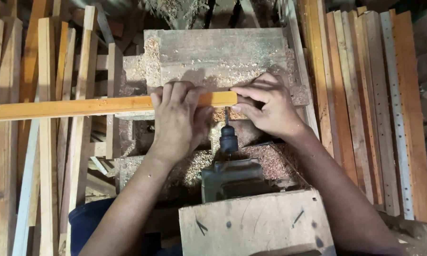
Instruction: The person is drilling holes into thin wooden strips using a stationary drill press in a workshop.
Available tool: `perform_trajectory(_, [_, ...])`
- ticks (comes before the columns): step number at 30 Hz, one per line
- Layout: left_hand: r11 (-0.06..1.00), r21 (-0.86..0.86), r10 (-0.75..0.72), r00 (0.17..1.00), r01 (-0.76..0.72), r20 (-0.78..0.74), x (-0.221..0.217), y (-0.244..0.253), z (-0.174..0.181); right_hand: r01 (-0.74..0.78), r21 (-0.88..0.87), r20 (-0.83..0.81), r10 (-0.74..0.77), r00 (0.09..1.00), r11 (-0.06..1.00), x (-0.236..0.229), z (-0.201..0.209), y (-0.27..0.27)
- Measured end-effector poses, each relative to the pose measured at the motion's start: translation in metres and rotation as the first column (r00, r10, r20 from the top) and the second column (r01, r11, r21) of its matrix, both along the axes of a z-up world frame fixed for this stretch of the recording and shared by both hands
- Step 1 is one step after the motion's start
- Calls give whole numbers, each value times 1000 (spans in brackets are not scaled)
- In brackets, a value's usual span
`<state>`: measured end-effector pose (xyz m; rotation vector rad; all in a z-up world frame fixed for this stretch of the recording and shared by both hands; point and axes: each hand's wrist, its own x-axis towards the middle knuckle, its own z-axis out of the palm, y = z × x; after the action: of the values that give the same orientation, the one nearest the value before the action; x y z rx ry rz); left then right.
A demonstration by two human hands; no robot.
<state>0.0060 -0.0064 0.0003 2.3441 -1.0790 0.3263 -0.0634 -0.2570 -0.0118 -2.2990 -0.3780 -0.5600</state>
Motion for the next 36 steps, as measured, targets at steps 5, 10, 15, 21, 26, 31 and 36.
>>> perform_trajectory(5, [999, -34, 8, 1000, -8, -2, -1, 0, 1, -4, 2, -16, 4, 1000, 1000, 0, -5, -2])
perform_trajectory(10, [999, -42, 1, 1000, -1, -2, -2, 2, -5, -43, 39, -61, 45, 997, 998, -1, -1, -4])
perform_trajectory(15, [999, -24, 24, 1000, -24, -8, -6, 3, -3, -71, 38, -55, 73, 996, 997, -3, 1, -4])
perform_trajectory(21, [1000, -29, 1, 1000, -1, -15, -9, 4, -4, -104, 49, -62, 107, 992, 993, -6, -5, -12])
perform_trajectory(26, [1000, -21, -23, 1000, 23, 12, 7, 7, -8, -53, 41, -54, 55, 997, 998, 6, -1, -8])
perform_trajectory(31, [995, 89, 41, 997, -35, -66, 47, 70, -6, 110, 46, -64, -107, 992, 993, -16, 20, -22])
perform_trajectory(36, [996, 74, -45, 998, 48, -42, 43, 81, 26, 225, -365, 92, -205, 974, 903, -29, 52, -34])
